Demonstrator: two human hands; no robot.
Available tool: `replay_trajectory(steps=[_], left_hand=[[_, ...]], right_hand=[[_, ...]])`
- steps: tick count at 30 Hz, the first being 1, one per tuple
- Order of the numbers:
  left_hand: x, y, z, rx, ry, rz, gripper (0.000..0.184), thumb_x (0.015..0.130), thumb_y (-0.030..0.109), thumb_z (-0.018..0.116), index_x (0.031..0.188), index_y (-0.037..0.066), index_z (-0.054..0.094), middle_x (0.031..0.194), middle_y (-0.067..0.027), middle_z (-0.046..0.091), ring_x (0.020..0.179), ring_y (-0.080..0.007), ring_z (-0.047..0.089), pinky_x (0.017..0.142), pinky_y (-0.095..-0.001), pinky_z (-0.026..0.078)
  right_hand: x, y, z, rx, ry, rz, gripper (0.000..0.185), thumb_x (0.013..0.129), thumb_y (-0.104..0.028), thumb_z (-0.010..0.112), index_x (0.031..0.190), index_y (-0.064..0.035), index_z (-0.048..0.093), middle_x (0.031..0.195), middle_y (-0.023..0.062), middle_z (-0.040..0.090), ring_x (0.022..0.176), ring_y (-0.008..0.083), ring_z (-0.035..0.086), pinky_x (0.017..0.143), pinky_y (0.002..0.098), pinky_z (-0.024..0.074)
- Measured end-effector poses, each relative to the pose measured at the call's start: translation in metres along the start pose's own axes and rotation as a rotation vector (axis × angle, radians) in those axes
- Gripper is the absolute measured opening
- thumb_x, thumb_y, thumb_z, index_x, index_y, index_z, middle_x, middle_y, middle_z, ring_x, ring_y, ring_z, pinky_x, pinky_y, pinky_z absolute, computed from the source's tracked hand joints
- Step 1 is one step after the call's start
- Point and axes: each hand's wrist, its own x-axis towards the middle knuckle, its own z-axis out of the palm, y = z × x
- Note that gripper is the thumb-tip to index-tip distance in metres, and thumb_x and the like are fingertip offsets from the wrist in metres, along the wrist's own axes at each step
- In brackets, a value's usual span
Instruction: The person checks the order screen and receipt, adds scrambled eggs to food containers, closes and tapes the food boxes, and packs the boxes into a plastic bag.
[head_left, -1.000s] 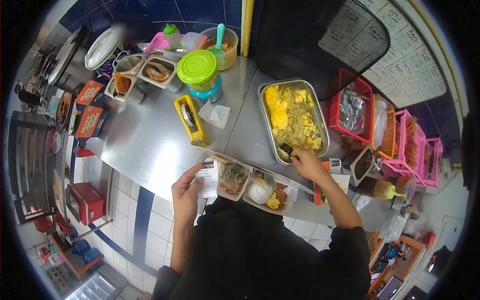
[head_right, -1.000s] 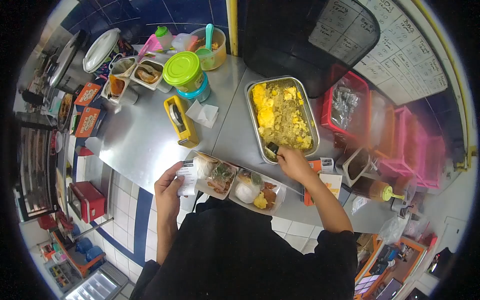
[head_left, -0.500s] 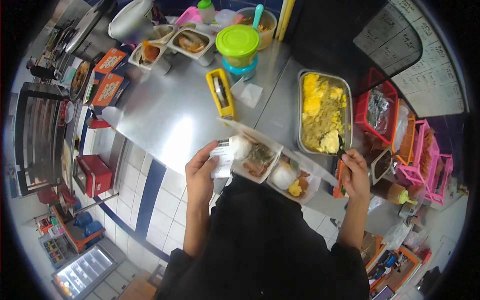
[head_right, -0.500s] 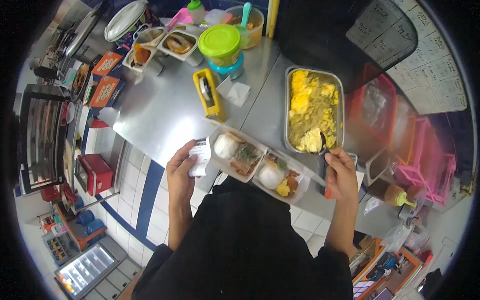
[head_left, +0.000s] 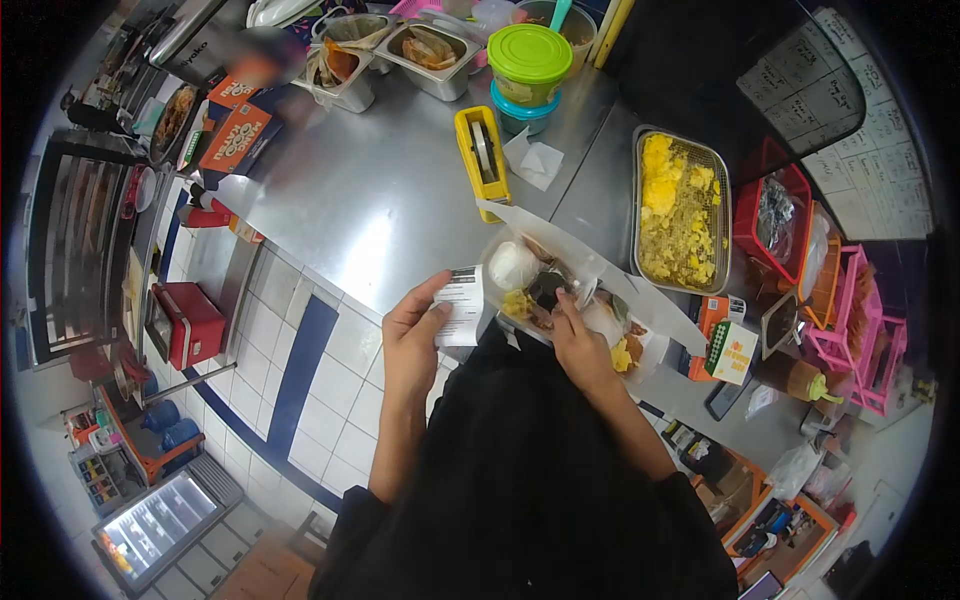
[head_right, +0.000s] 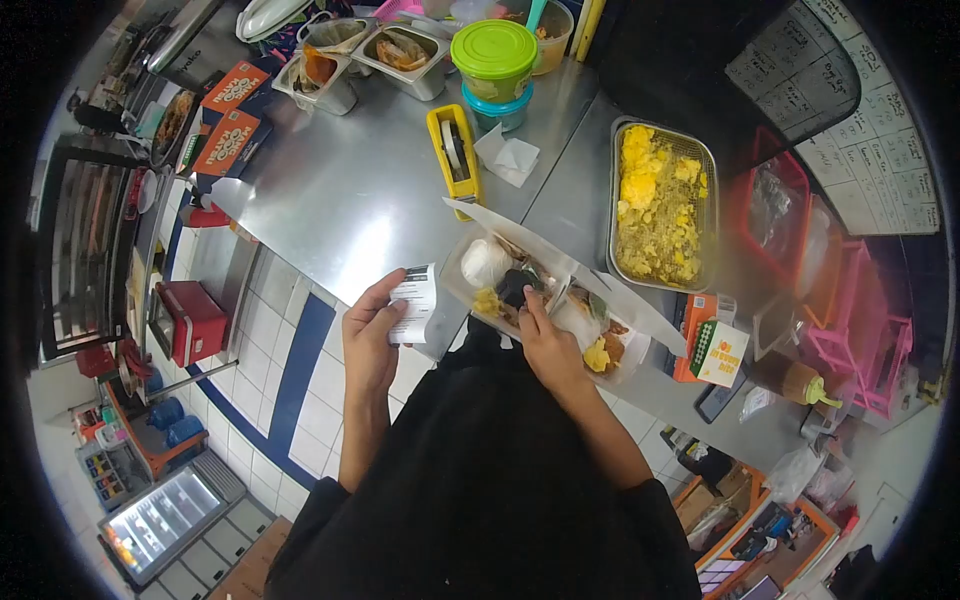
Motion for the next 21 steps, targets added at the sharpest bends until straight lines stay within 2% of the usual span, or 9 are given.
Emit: replay_trajectory(steps=[3,6,9,10,13,16,19,20,21], left_hand=[[-0.001,-0.003,-0.014,0.036,0.033,-0.001,0.040,0.089,-0.006,0.055,0.129,-0.007,0.061,0.115,-0.0143,0.068,0.098,-0.0164,0.066,0.088,-0.0273,0.052],[0.000,-0.002,-0.014,0.071,0.064,0.023,0.041,0.088,-0.005,0.056,0.129,-0.009,0.060,0.116,-0.0155,0.068,0.106,-0.0179,0.064,0.095,-0.0296,0.048],[0.004,-0.002,-0.011,0.016,0.063,0.076,0.042,0.089,-0.007,0.053,0.130,-0.009,0.059,0.115,-0.0164,0.068,0.099,-0.0181,0.066,0.087,-0.0274,0.052],[0.006,-0.002,-0.010,0.016,0.062,0.072,0.042,0.089,-0.008,0.053,0.130,-0.009,0.059,0.114,-0.0165,0.068,0.098,-0.0178,0.066,0.085,-0.0269,0.052],[0.011,-0.001,-0.003,0.028,0.078,0.071,0.042,0.089,-0.008,0.052,0.130,-0.009,0.059,0.114,-0.0164,0.068,0.094,-0.0166,0.067,0.078,-0.0260,0.053],[0.012,0.003,0.013,0.040,0.088,0.068,0.041,0.089,-0.008,0.052,0.129,-0.008,0.059,0.113,-0.0160,0.068,0.092,-0.0160,0.067,0.075,-0.0257,0.054],[0.016,0.001,0.027,0.046,0.104,0.067,0.040,0.089,-0.009,0.052,0.129,-0.008,0.059,0.111,-0.0156,0.068,0.090,-0.0164,0.067,0.074,-0.0259,0.055],[0.016,-0.001,0.030,0.058,0.117,0.074,0.040,0.089,-0.009,0.052,0.129,-0.008,0.060,0.111,-0.0155,0.068,0.090,-0.0164,0.067,0.074,-0.0260,0.055],[0.016,-0.003,0.033,0.074,0.131,0.078,0.040,0.089,-0.009,0.052,0.129,-0.008,0.060,0.110,-0.0154,0.068,0.089,-0.0163,0.068,0.074,-0.0261,0.055]], right_hand=[[0.003,0.000,-0.011,0.144,0.134,-0.034,0.013,0.088,-0.006,0.063,0.099,0.0008,0.061,0.137,0.0185,0.057,0.064,0.0225,0.071,0.052,0.0311,0.0585],[-0.001,-0.008,-0.053,1.191,0.029,0.669,0.012,0.092,-0.006,0.064,0.103,-0.0010,0.060,0.130,0.0171,0.061,0.057,0.0190,0.068,0.048,0.0286,0.0555],[-0.007,0.028,-0.112,1.538,0.021,0.896,0.013,0.095,-0.007,0.064,0.106,-0.0020,0.061,0.111,0.0147,0.067,0.052,0.0151,0.064,0.045,0.0263,0.0514],[-0.012,0.047,-0.123,1.584,0.147,0.819,0.015,0.094,-0.007,0.064,0.108,-0.0023,0.060,0.091,0.0128,0.069,0.049,0.0142,0.061,0.044,0.0278,0.0502],[0.002,0.099,-0.170,1.113,0.256,0.822,0.016,0.095,-0.009,0.064,0.108,-0.0018,0.059,0.090,0.0133,0.069,0.051,0.0137,0.062,0.045,0.0283,0.0505],[0.017,0.175,-0.150,0.718,0.086,0.745,0.017,0.093,-0.008,0.063,0.106,0.0009,0.057,0.109,0.0184,0.068,0.055,0.0191,0.067,0.047,0.0341,0.0532],[0.039,0.214,-0.102,0.018,0.207,-0.055,0.015,0.093,-0.007,0.057,0.104,0.0028,0.055,0.124,0.0220,0.063,0.061,0.0262,0.071,0.052,0.0412,0.0562],[0.039,0.202,-0.099,0.007,0.061,0.080,0.015,0.091,-0.007,0.055,0.102,0.0016,0.053,0.134,0.0218,0.059,0.067,0.0322,0.072,0.059,0.0462,0.0590],[0.045,0.197,-0.095,-0.108,-0.038,0.081,0.016,0.090,-0.008,0.056,0.104,0.0007,0.053,0.138,0.0201,0.055,0.071,0.0333,0.072,0.063,0.0463,0.0595]])
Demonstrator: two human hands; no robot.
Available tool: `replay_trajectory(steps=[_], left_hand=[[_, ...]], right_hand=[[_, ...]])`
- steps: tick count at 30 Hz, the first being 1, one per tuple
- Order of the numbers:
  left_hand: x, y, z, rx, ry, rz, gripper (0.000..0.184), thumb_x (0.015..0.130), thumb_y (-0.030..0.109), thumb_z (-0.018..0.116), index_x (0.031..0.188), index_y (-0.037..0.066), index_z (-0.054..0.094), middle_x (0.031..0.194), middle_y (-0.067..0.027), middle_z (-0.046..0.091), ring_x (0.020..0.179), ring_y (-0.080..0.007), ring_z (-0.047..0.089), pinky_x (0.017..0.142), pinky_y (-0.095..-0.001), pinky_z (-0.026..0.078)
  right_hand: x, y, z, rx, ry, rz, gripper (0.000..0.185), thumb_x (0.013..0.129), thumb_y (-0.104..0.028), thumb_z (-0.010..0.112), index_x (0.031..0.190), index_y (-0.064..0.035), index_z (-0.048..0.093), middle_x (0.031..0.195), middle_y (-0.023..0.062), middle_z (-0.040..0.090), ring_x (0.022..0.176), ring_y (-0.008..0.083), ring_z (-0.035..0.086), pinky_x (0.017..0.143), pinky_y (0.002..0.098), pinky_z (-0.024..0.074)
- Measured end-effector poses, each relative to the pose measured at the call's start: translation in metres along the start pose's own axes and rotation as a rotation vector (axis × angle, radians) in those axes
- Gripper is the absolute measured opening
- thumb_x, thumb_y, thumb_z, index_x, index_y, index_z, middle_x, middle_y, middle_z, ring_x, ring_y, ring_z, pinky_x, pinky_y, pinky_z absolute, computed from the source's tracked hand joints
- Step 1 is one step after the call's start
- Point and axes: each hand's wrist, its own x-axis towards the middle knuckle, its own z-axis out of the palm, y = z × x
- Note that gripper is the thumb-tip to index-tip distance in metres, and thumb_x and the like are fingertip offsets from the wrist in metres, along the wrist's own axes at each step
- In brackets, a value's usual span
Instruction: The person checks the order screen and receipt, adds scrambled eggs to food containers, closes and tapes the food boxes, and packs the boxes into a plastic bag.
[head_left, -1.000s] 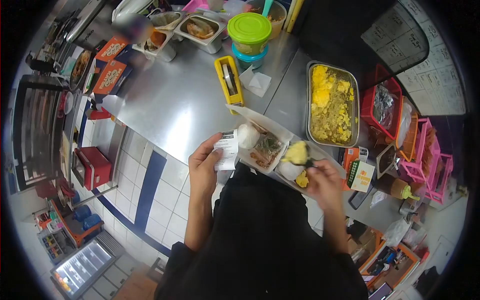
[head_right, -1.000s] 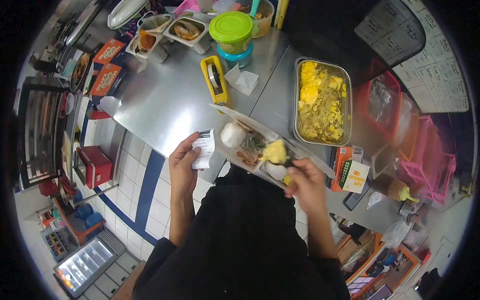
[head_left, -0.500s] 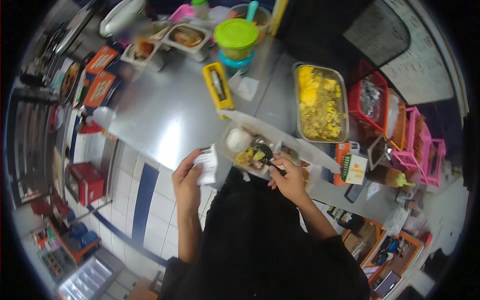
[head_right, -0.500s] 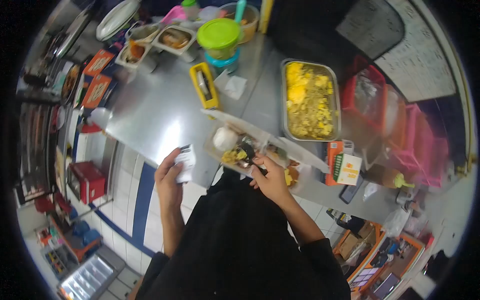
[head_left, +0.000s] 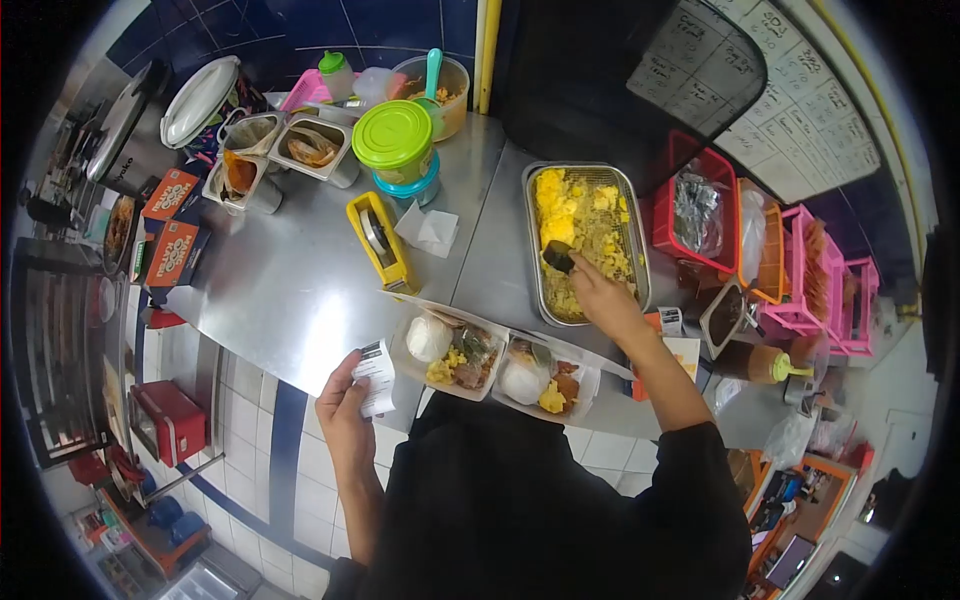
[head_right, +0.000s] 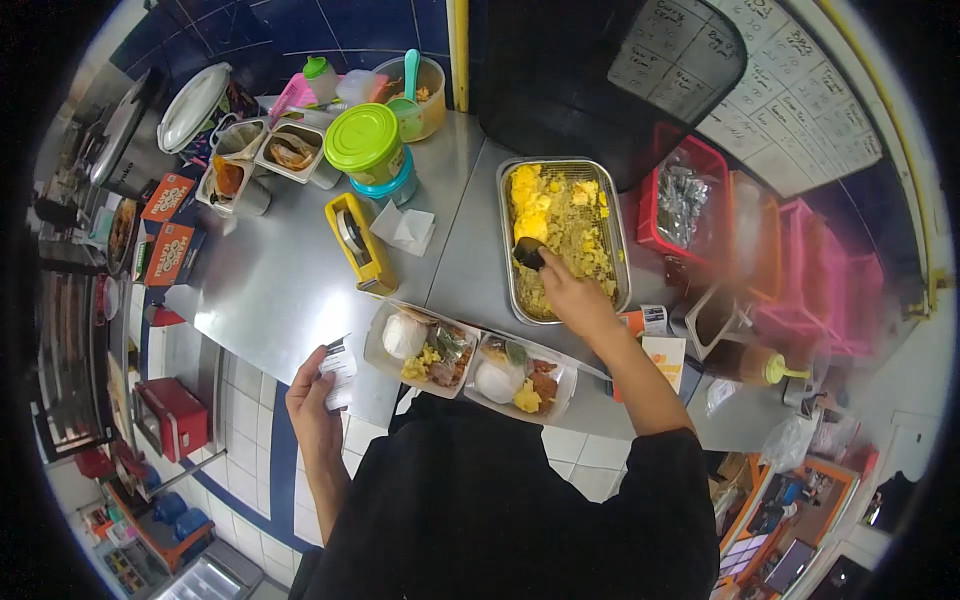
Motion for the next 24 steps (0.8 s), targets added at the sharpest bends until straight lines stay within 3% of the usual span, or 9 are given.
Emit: replay_trajectory(steps=[2,6,7,10,13,16,22,23,24], left_hand=[[0.000,-0.004,0.007,0.000,0.010,-0.013,0.040,0.089,-0.009,0.052,0.129,-0.008,0.060,0.110,-0.0157,0.068,0.090,-0.0165,0.068,0.075,-0.0265,0.055],[-0.003,-0.007,0.019,0.037,-0.002,-0.052,0.040,0.089,-0.009,0.052,0.128,-0.008,0.060,0.110,-0.0159,0.068,0.089,-0.0166,0.068,0.076,-0.0268,0.056],[-0.003,-0.008,0.022,0.049,0.003,-0.055,0.040,0.089,-0.009,0.052,0.128,-0.008,0.060,0.110,-0.0160,0.068,0.089,-0.0165,0.068,0.075,-0.0267,0.056],[-0.003,-0.010,0.027,0.057,0.012,-0.059,0.041,0.089,-0.009,0.052,0.128,-0.008,0.060,0.110,-0.0161,0.069,0.089,-0.0166,0.068,0.076,-0.0270,0.056],[-0.001,-0.011,0.027,0.040,0.001,-0.064,0.041,0.089,-0.009,0.052,0.128,-0.008,0.060,0.110,-0.0162,0.069,0.090,-0.0168,0.068,0.077,-0.0275,0.056],[0.001,-0.011,0.022,0.057,-0.031,-0.063,0.041,0.089,-0.009,0.052,0.129,-0.008,0.060,0.110,-0.0155,0.069,0.089,-0.0158,0.068,0.075,-0.0267,0.056],[0.003,-0.010,0.020,0.060,-0.041,-0.041,0.041,0.089,-0.009,0.052,0.129,-0.007,0.060,0.108,-0.0146,0.070,0.087,-0.0148,0.068,0.073,-0.0255,0.055],[0.002,-0.009,0.018,0.062,-0.054,-0.046,0.041,0.089,-0.009,0.052,0.129,-0.007,0.060,0.109,-0.0149,0.070,0.088,-0.0154,0.068,0.075,-0.0262,0.056],[0.000,-0.008,0.015,0.069,-0.070,-0.053,0.041,0.089,-0.009,0.052,0.129,-0.007,0.060,0.110,-0.0153,0.070,0.090,-0.0161,0.068,0.078,-0.0268,0.056]], right_hand=[[0.007,-0.003,0.007,-0.239,-0.189,-0.004,0.019,0.089,-0.008,0.056,0.106,-0.0011,0.053,0.147,0.0166,0.049,0.078,0.0354,0.073,0.071,0.0466,0.0604],[0.000,0.015,0.007,-0.206,-0.305,-0.108,0.016,0.092,-0.014,0.056,0.100,0.0000,0.055,0.148,0.0169,0.047,0.075,0.0343,0.073,0.067,0.0452,0.0614],[-0.004,0.018,0.005,-0.141,-0.293,-0.099,0.017,0.091,-0.014,0.058,0.101,0.0007,0.056,0.145,0.0168,0.051,0.079,0.0362,0.072,0.074,0.0452,0.0604],[-0.011,0.024,-0.007,0.129,-0.329,0.008,0.018,0.090,-0.014,0.061,0.100,0.0004,0.058,0.129,0.0184,0.062,0.084,0.0384,0.069,0.078,0.0458,0.0570],[-0.012,0.023,-0.019,0.357,-0.266,0.089,0.015,0.088,-0.010,0.061,0.098,0.0001,0.060,0.111,0.0203,0.068,0.085,0.0399,0.067,0.076,0.0468,0.0538],[-0.010,0.012,-0.029,0.455,-0.355,0.161,0.012,0.086,-0.009,0.061,0.095,-0.0006,0.063,0.102,0.0210,0.069,0.089,0.0395,0.067,0.076,0.0472,0.0516],[-0.019,0.003,-0.025,0.210,-0.328,-0.070,0.015,0.084,-0.006,0.059,0.097,0.0004,0.064,0.121,0.0167,0.067,0.096,0.0375,0.068,0.084,0.0424,0.0555],[-0.023,0.000,-0.026,0.028,-0.472,-0.070,0.018,0.084,-0.006,0.057,0.099,0.0002,0.065,0.135,0.0134,0.061,0.099,0.0361,0.068,0.087,0.0435,0.0564],[-0.023,-0.003,-0.030,-0.064,-0.501,-0.089,0.018,0.083,-0.005,0.058,0.099,-0.0005,0.065,0.135,0.0134,0.061,0.098,0.0356,0.069,0.086,0.0437,0.0568]])
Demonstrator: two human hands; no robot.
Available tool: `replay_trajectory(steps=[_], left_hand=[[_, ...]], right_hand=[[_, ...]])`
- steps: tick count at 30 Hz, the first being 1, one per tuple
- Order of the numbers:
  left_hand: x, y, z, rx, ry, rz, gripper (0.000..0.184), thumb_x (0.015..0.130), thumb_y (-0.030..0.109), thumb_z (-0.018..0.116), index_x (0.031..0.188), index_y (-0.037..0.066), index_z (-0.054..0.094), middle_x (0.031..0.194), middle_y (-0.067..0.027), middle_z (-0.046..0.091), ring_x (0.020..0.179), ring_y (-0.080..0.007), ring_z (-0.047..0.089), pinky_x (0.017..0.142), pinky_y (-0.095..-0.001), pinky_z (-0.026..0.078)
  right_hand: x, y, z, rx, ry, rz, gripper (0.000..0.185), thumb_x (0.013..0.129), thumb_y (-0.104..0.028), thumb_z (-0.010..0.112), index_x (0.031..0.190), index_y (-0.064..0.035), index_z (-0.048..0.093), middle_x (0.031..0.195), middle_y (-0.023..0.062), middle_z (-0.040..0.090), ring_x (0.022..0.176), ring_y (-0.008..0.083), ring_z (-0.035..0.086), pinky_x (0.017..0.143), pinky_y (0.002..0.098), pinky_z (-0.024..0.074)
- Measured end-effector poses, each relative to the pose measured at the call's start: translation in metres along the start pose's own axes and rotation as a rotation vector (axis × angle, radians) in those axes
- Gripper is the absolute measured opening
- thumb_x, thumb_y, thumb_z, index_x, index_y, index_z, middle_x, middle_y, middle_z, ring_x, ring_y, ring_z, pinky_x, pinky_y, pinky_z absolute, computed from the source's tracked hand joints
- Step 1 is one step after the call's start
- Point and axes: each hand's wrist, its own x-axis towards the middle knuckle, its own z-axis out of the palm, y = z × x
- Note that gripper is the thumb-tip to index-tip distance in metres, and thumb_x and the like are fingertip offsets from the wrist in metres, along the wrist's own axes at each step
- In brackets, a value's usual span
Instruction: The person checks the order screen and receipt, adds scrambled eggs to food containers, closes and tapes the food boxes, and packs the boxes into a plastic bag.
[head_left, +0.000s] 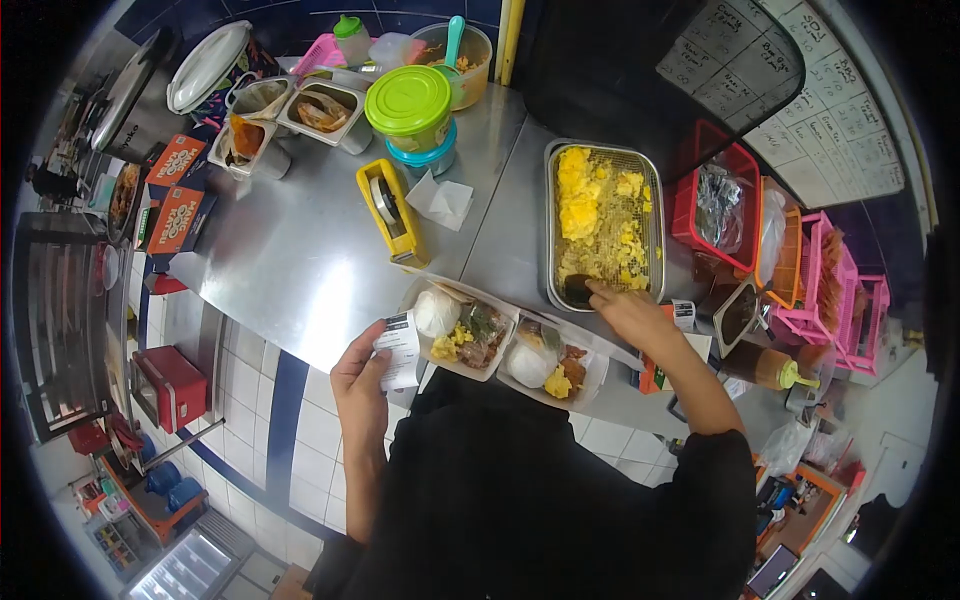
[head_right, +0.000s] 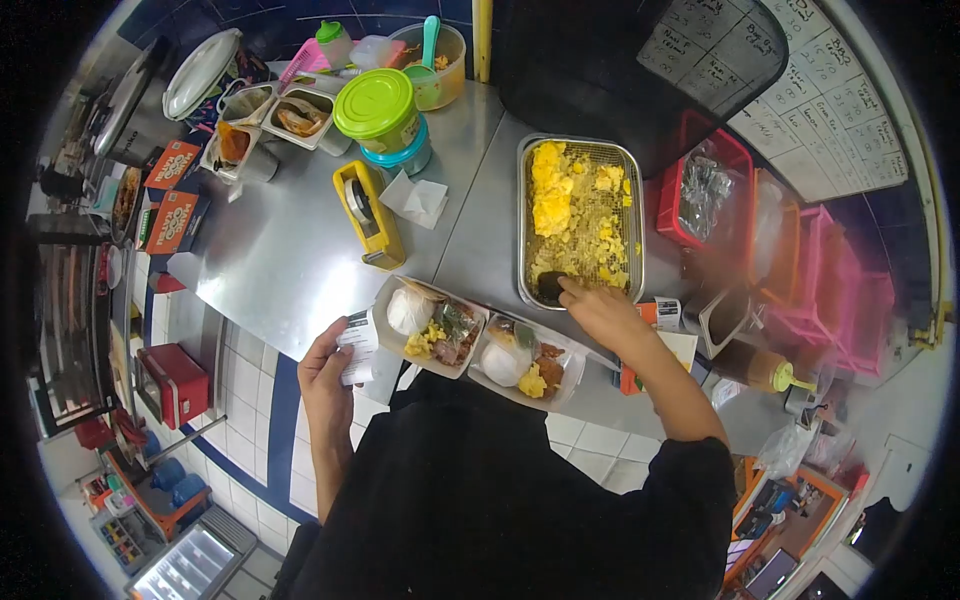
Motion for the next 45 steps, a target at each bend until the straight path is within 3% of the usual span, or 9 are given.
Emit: replay_trajectory(steps=[5,8,11,18,25,28,31,35,45], left_hand=[[-0.005,0.001,-0.002,-0.006,0.008,0.025,0.040,0.089,-0.010,0.053,0.129,-0.007,0.060,0.110,-0.0159,0.070,0.091,-0.0172,0.069,0.081,-0.0284,0.056],[-0.006,0.000,-0.006,-0.013,0.017,0.024,0.040,0.090,-0.009,0.053,0.129,-0.007,0.060,0.109,-0.0152,0.070,0.088,-0.0160,0.068,0.075,-0.0271,0.056],[-0.010,0.001,-0.006,-0.027,0.001,-0.009,0.040,0.090,-0.007,0.053,0.128,-0.006,0.061,0.108,-0.0140,0.070,0.082,-0.0137,0.068,0.066,-0.0247,0.054],[-0.013,0.003,-0.011,-0.087,0.005,-0.020,0.040,0.089,-0.004,0.054,0.128,-0.005,0.062,0.103,-0.0114,0.071,0.073,-0.0103,0.065,0.056,-0.0221,0.049],[-0.005,-0.007,-0.019,-0.085,-0.044,-0.011,0.039,0.090,-0.005,0.053,0.128,-0.005,0.061,0.105,-0.0122,0.070,0.078,-0.0119,0.065,0.062,-0.0235,0.050],[-0.007,-0.001,-0.020,-0.091,-0.082,-0.011,0.038,0.090,-0.007,0.053,0.128,-0.007,0.061,0.110,-0.0139,0.069,0.089,-0.0158,0.067,0.073,-0.0267,0.054],[-0.010,-0.001,-0.024,-0.099,-0.072,-0.014,0.039,0.090,-0.006,0.053,0.128,-0.006,0.061,0.106,-0.0128,0.070,0.080,-0.0134,0.066,0.063,-0.0246,0.052],[-0.008,-0.005,-0.015,-0.124,-0.027,-0.027,0.040,0.090,-0.005,0.053,0.129,-0.004,0.062,0.102,-0.0112,0.071,0.072,-0.0106,0.065,0.054,-0.0219,0.047],[-0.007,-0.004,-0.010,-0.117,0.008,-0.032,0.040,0.090,-0.003,0.054,0.129,-0.005,0.061,0.105,-0.0121,0.070,0.073,-0.0110,0.064,0.054,-0.0219,0.046]], right_hand=[[-0.006,0.013,-0.001,-0.222,0.041,0.069,0.019,0.079,-0.002,0.061,0.097,-0.0012,0.065,0.124,0.0162,0.066,0.088,0.0333,0.072,0.077,0.0444,0.0582],[-0.007,0.033,0.001,0.208,0.120,-0.159,0.017,0.081,-0.003,0.066,0.098,0.0001,0.065,0.101,0.0146,0.070,0.079,0.0243,0.072,0.063,0.0387,0.0568],[-0.006,0.018,-0.025,0.902,-0.099,0.477,0.014,0.088,-0.010,0.068,0.098,-0.0005,0.066,0.085,0.0076,0.067,0.066,0.0146,0.065,0.054,0.0331,0.0518],[-0.024,0.063,0.036,1.671,0.223,0.627,0.018,0.092,-0.012,0.069,0.107,-0.0042,0.065,0.084,0.0010,0.063,0.049,0.0063,0.048,0.048,0.0246,0.0460],[0.003,0.008,0.032,0.965,0.374,0.461,0.017,0.091,-0.012,0.068,0.103,-0.0008,0.067,0.086,0.0077,0.069,0.057,0.0155,0.064,0.045,0.0292,0.0497],[0.018,0.013,0.054,0.653,0.419,0.023,0.016,0.089,-0.013,0.067,0.099,-0.0004,0.069,0.076,0.0072,0.068,0.061,0.0167,0.067,0.050,0.0340,0.0504],[0.022,-0.003,0.024,1.028,0.124,0.470,0.014,0.088,-0.012,0.069,0.097,-0.0006,0.068,0.076,0.0066,0.066,0.058,0.0131,0.063,0.050,0.0315,0.0498],[0.027,0.006,0.029,1.614,0.123,0.762,0.012,0.088,-0.012,0.072,0.096,-0.0051,0.065,0.073,-0.0022,0.058,0.050,0.0061,0.046,0.051,0.0263,0.0479],[-0.022,-0.004,0.000,1.812,0.543,0.604,0.014,0.093,-0.012,0.067,0.106,-0.0070,0.064,0.076,-0.0027,0.062,0.043,0.0024,0.041,0.044,0.0205,0.0393]])
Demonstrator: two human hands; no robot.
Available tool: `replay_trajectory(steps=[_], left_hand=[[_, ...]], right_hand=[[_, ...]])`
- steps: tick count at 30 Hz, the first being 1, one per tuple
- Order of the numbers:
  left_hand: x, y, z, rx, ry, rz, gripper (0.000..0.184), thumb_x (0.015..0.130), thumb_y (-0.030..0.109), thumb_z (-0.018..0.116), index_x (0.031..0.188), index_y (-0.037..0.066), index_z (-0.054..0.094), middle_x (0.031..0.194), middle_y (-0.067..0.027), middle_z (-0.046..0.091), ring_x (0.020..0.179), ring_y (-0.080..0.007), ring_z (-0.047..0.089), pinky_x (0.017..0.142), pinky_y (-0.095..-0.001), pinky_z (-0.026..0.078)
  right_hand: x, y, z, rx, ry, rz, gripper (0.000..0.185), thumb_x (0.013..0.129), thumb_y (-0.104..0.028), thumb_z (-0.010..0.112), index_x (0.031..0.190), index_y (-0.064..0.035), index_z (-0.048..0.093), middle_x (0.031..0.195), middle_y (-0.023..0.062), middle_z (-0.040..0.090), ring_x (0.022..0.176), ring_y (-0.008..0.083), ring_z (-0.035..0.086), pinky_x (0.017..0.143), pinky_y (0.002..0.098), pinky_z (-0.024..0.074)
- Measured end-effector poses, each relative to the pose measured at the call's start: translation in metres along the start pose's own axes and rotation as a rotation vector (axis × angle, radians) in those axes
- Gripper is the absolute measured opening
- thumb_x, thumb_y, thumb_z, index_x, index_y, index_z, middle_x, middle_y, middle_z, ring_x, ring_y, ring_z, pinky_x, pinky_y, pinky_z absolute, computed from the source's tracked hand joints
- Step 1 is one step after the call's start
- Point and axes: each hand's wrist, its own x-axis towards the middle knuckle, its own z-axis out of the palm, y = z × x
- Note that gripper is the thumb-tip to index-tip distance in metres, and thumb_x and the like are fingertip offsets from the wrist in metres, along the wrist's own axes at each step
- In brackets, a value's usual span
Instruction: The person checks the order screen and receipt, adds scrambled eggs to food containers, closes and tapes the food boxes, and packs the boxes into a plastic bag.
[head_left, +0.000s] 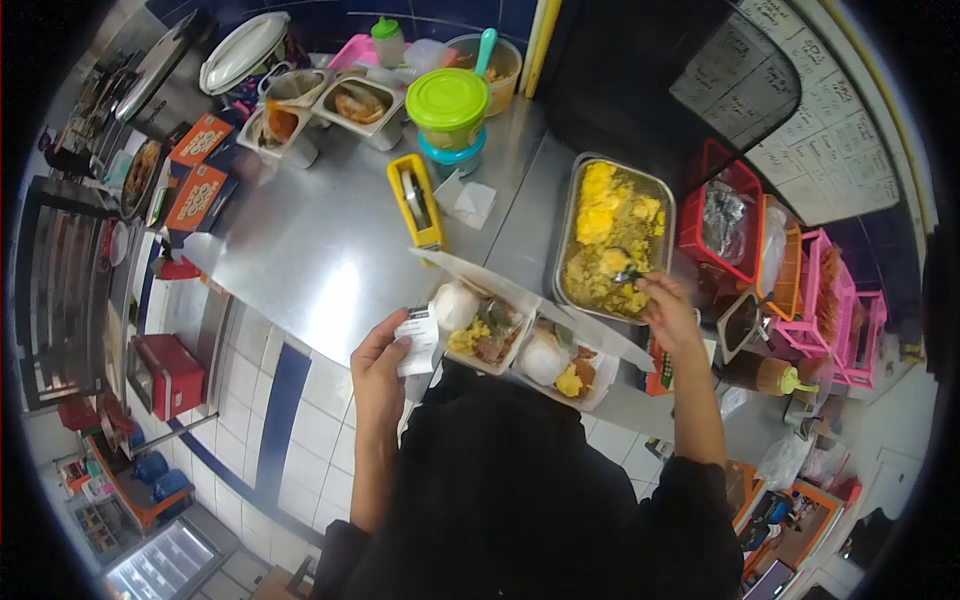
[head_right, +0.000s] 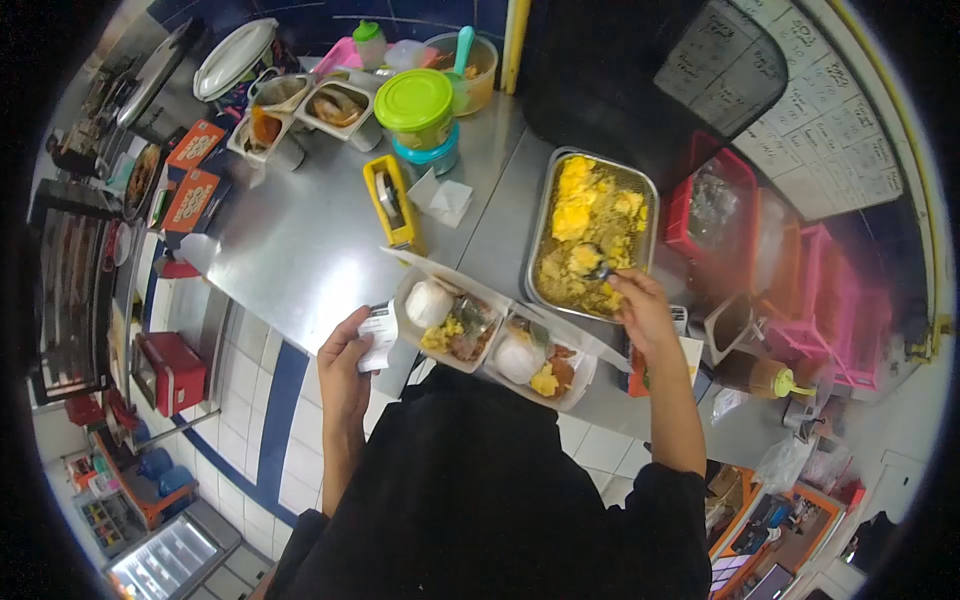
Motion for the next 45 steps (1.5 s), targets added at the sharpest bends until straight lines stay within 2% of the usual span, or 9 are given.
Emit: replay_trajectory(steps=[10,12,15,19,22,27,33,39,45], left_hand=[[-0.001,0.000,-0.018,-0.037,-0.016,-0.012,0.040,0.089,-0.004,0.053,0.128,-0.005,0.061,0.105,-0.0130,0.070,0.074,-0.0111,0.065,0.055,-0.0220,0.047],[-0.004,-0.003,-0.023,-0.038,-0.039,-0.025,0.039,0.090,-0.004,0.053,0.128,-0.005,0.061,0.105,-0.0133,0.070,0.074,-0.0114,0.065,0.055,-0.0221,0.047],[-0.004,-0.004,-0.028,-0.017,-0.068,-0.041,0.039,0.090,-0.004,0.053,0.128,-0.006,0.061,0.105,-0.0134,0.071,0.075,-0.0117,0.066,0.055,-0.0224,0.048],[-0.006,-0.003,-0.036,-0.012,-0.071,-0.043,0.038,0.090,-0.005,0.053,0.127,-0.006,0.062,0.105,-0.0130,0.070,0.077,-0.0121,0.066,0.058,-0.0229,0.049],[-0.003,-0.004,-0.041,-0.031,-0.078,-0.038,0.038,0.090,-0.006,0.053,0.127,-0.006,0.062,0.106,-0.0129,0.070,0.080,-0.0124,0.066,0.060,-0.0232,0.050],[-0.004,0.000,-0.038,-0.011,-0.047,-0.014,0.040,0.089,-0.004,0.052,0.128,-0.006,0.061,0.105,-0.0128,0.070,0.075,-0.0115,0.065,0.056,-0.0228,0.046],[-0.005,-0.001,-0.035,-0.004,-0.090,-0.034,0.040,0.089,-0.004,0.052,0.128,-0.006,0.061,0.103,-0.0126,0.070,0.074,-0.0118,0.065,0.056,-0.0230,0.047],[-0.003,-0.004,-0.044,-0.051,-0.091,-0.028,0.037,0.090,-0.005,0.055,0.127,-0.006,0.062,0.104,-0.0119,0.070,0.076,-0.0114,0.065,0.058,-0.0230,0.050],[-0.012,0.003,-0.048,-0.063,-0.064,-0.001,0.037,0.091,-0.005,0.054,0.127,-0.006,0.062,0.104,-0.0121,0.070,0.075,-0.0116,0.065,0.057,-0.0235,0.050]], right_hand=[[-0.122,0.055,0.119,-0.151,-0.048,-0.050,0.020,0.094,-0.010,0.067,0.111,-0.0010,0.061,0.095,0.0085,0.069,0.046,0.0111,0.059,0.041,0.0247,0.0486],[-0.114,0.096,0.152,-0.415,-0.082,-0.301,0.018,0.095,-0.011,0.066,0.107,0.0009,0.061,0.134,0.0192,0.060,0.060,0.0222,0.069,0.047,0.0314,0.0550],[-0.077,0.158,0.152,-1.177,-0.214,-0.915,0.017,0.093,-0.011,0.066,0.106,-0.0004,0.061,0.133,0.0219,0.060,0.069,0.0334,0.071,0.053,0.0381,0.0585],[-0.077,0.153,0.147,-0.926,-0.140,-1.020,0.017,0.093,-0.010,0.064,0.106,0.0003,0.061,0.128,0.0224,0.063,0.066,0.0325,0.071,0.053,0.0389,0.0581],[-0.111,0.104,0.143,-0.380,-0.095,-0.186,0.015,0.095,-0.008,0.062,0.109,-0.0023,0.062,0.111,0.0149,0.069,0.056,0.0168,0.064,0.047,0.0299,0.0527],[-0.119,0.027,0.095,0.159,0.075,-0.233,0.017,0.094,-0.011,0.067,0.109,-0.0061,0.062,0.081,0.0035,0.063,0.046,0.0079,0.050,0.044,0.0243,0.0447],[-0.097,-0.026,0.091,-1.212,0.726,-1.191,0.027,0.092,-0.017,0.069,0.115,-0.0039,0.064,0.088,0.0052,0.065,0.069,0.0160,0.064,0.058,0.0302,0.0490],[-0.088,0.062,0.160,-1.612,-0.177,-1.002,0.027,0.085,-0.009,0.063,0.112,-0.0090,0.066,0.103,0.0092,0.067,0.079,0.0253,0.072,0.065,0.0385,0.0571],[-0.019,0.124,0.197,-1.910,-0.180,-0.811,0.021,0.085,-0.010,0.061,0.106,-0.0072,0.062,0.088,0.0100,0.070,0.064,0.0255,0.072,0.055,0.0374,0.0571]])
